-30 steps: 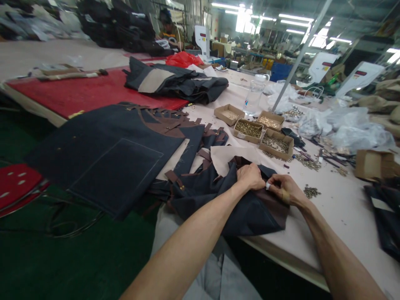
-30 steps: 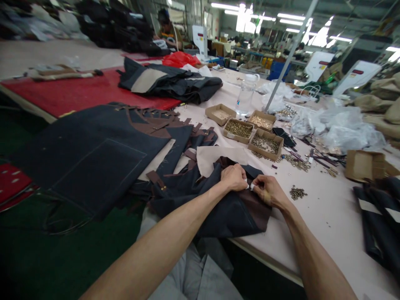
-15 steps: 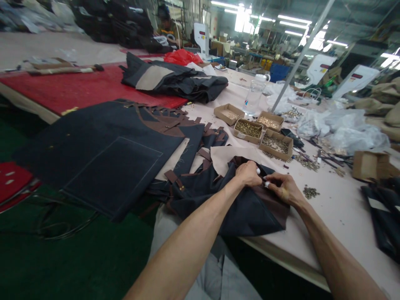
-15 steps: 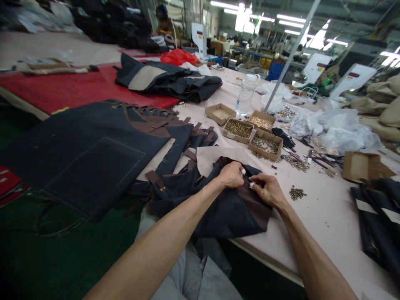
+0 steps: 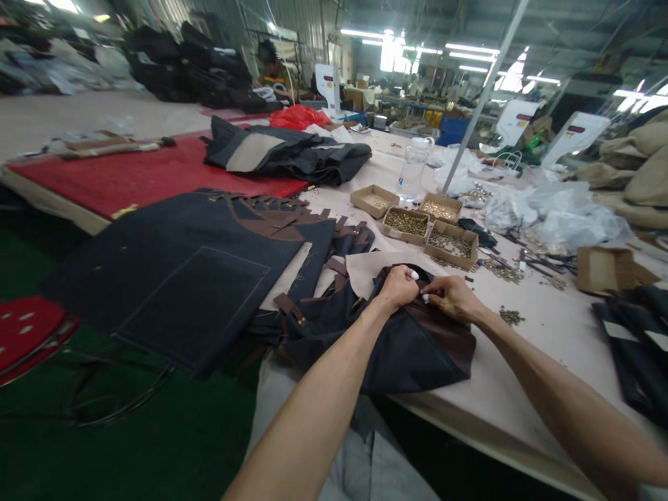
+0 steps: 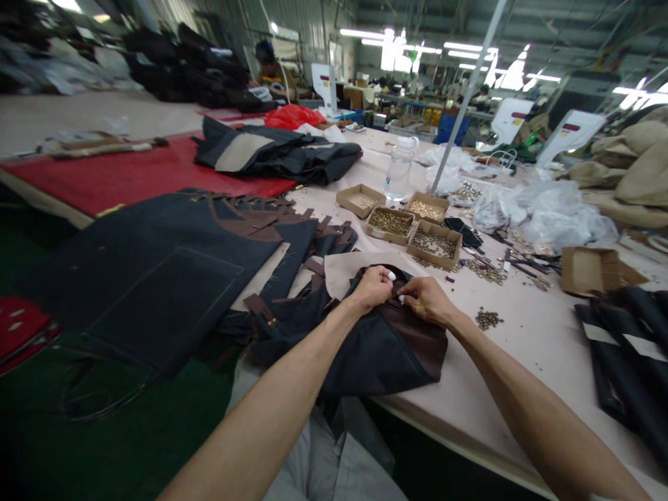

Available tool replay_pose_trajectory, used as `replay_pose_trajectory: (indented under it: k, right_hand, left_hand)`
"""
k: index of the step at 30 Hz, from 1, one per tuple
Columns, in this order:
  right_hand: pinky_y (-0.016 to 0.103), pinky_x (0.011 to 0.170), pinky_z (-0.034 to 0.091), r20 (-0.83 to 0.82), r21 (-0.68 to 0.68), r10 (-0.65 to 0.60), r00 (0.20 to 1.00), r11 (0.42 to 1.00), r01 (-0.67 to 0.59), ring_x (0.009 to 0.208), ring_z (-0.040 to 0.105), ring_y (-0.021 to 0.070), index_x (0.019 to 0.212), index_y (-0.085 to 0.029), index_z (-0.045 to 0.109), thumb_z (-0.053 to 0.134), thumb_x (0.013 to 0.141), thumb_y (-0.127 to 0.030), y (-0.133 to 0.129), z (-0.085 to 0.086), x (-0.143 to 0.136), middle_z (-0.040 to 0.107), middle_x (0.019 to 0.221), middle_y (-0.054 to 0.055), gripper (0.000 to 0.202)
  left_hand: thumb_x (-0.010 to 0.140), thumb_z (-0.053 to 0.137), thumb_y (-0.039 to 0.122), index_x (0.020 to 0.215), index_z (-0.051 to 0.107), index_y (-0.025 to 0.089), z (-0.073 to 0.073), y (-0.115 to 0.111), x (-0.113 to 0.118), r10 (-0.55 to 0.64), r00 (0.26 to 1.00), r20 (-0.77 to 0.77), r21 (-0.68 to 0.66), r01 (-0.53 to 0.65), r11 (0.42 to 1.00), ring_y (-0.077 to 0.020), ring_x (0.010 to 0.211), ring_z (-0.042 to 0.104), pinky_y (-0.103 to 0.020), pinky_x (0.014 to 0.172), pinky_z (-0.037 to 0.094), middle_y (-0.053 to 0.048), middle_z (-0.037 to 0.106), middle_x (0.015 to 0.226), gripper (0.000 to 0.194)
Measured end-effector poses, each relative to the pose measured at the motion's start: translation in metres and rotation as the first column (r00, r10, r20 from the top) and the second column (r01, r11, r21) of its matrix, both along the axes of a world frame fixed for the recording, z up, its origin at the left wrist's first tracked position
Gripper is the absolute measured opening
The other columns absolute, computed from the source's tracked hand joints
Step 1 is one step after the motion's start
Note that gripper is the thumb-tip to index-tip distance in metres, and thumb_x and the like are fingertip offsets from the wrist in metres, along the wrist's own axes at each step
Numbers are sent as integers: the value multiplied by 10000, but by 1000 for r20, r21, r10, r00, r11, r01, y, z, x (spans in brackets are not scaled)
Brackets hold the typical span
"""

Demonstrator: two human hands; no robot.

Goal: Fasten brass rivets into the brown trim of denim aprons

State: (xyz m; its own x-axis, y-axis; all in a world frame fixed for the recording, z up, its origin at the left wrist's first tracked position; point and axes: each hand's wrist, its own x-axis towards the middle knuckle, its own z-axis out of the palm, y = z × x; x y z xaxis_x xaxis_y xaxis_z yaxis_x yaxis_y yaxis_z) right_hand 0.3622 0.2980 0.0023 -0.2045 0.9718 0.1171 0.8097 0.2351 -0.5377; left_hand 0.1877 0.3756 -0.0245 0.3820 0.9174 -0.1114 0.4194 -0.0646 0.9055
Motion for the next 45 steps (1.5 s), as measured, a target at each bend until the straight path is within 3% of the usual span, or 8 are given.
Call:
replay_pose_trajectory:
  k: [6,9,12,16,20,26,32,45]
  right_hand:
    - [274,711,412,267,52,97,959,992,-115,767,601,182,844,-170,729,550,792,-128,7,-7,-11,680,892,71,190]
    - [292,677,379,474,78,88,876,987,-141,757,585,197,907,-145,667,525,846,-174,7,-10,-17,660,933,112,158]
    - [303,669,367,538,70,94,838,985,-155,759,574,206,996,-125,617,499,901,-236,9,-12,-14,649,962,135,188]
    - [299,731,393,403,66,67,913,993,-102,815,576,205,990,-154,585,478,928,-248,5,-5,13,649,937,102,156]
    - [282,695,403,215,45,-17,977,999,8,761,562,182,940,-183,572,485,931,-261,-24,8,42,634,851,52,117]
    - [294,728,430,110,-43,58,992,998,-53,797,586,185,967,-198,593,495,936,-289,-61,1,39,659,903,51,137]
    - [294,722,437,125,-72,40,991,997,-32,788,593,189,963,-195,612,512,920,-306,-53,-11,30,667,889,57,155]
    - [237,500,332,17,-319,-68,998,945,70,557,478,126,861,-148,690,583,811,-337,-31,2,28,615,643,3,222]
  left_hand:
    - [787,600,140,984,685,166,-13,1,6,3,997,-71,168,9,986,-155,759,649,-225,674,482,-52,729,865,215]
    - [791,588,151,976,675,171,-14,2,7,-15,995,-96,185,33,982,-167,753,649,-232,651,475,-58,726,854,205]
    - [789,582,151,971,671,173,-12,0,7,-32,993,-110,200,53,978,-172,767,650,-237,656,474,-63,726,864,204]
    - [775,583,148,972,676,175,-8,-4,6,-57,991,-123,212,83,974,-166,762,646,-236,659,472,-62,728,895,220]
    - [724,629,137,950,689,189,-3,-9,3,-120,985,-126,193,143,971,-155,724,647,-228,649,474,-34,730,855,239]
    - [559,795,203,900,650,206,8,-17,0,-229,959,-165,152,254,955,-153,691,646,-223,622,477,18,710,757,370]
    - [601,763,189,934,655,220,11,-21,-1,-209,953,-218,162,246,956,-154,752,660,-227,672,498,6,721,822,351]
    - [620,770,171,952,687,219,8,-19,2,-189,953,-235,180,233,956,-179,804,673,-242,705,509,-20,729,877,346]
